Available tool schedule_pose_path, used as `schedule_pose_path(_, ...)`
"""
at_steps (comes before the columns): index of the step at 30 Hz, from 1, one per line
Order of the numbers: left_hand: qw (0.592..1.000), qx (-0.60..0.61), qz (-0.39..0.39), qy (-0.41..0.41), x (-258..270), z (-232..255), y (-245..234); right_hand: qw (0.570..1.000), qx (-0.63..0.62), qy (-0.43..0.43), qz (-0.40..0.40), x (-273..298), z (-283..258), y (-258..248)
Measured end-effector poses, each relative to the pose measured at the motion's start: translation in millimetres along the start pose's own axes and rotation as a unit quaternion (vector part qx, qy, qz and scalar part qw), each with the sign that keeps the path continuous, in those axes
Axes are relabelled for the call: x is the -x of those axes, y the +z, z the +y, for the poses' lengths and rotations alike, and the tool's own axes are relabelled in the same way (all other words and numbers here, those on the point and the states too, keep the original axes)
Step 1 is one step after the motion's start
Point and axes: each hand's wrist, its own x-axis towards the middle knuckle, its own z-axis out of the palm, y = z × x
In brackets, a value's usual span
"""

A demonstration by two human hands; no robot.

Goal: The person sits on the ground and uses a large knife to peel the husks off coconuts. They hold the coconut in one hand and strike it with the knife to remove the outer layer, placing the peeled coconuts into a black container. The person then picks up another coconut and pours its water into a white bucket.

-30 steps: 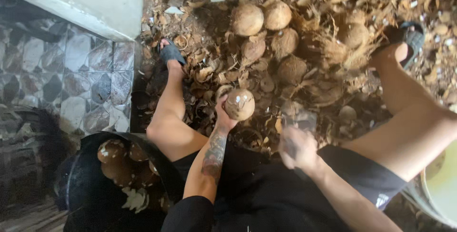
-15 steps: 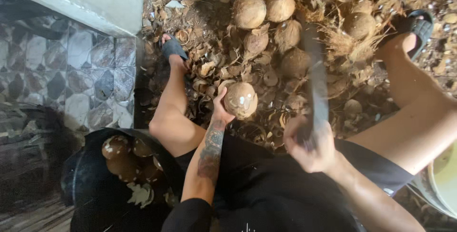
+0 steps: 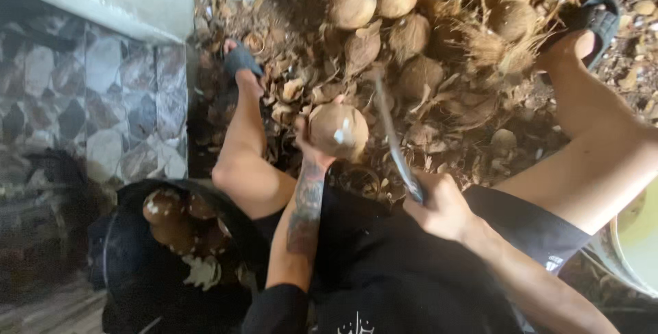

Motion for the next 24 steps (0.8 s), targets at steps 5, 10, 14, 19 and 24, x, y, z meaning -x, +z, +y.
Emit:
schedule_pose_path(5, 0.940, -0.268, 0.176, 0.120, -63, 14, -96, 0.925, -0.138, -0.347, 0.068, 1, -126, -20)
schedule_pose_path(10, 0.936, -0.221, 0.171, 0.214, -84, 14, -121, 0.998, 0.008, 0.023, -0.061, -24, 6, 29)
schedule_pose_path(14, 0.961, -0.136, 0.128, 0.205, -94, 16, -139, 0.954, 0.007, 0.279, -0.110, -22, 84, 37)
schedule_pose_path(19, 0.972, -0.096, 0.115, 0.178, -85, 15, -119, 0.991, -0.083, -0.109, -0.007, -22, -10, -3)
schedule_pose_path(24, 0.973, -0.120, 0.124, 0.151, -91, 28, -134, 0.954, -0.066, -0.290, 0.031, -40, 43, 11)
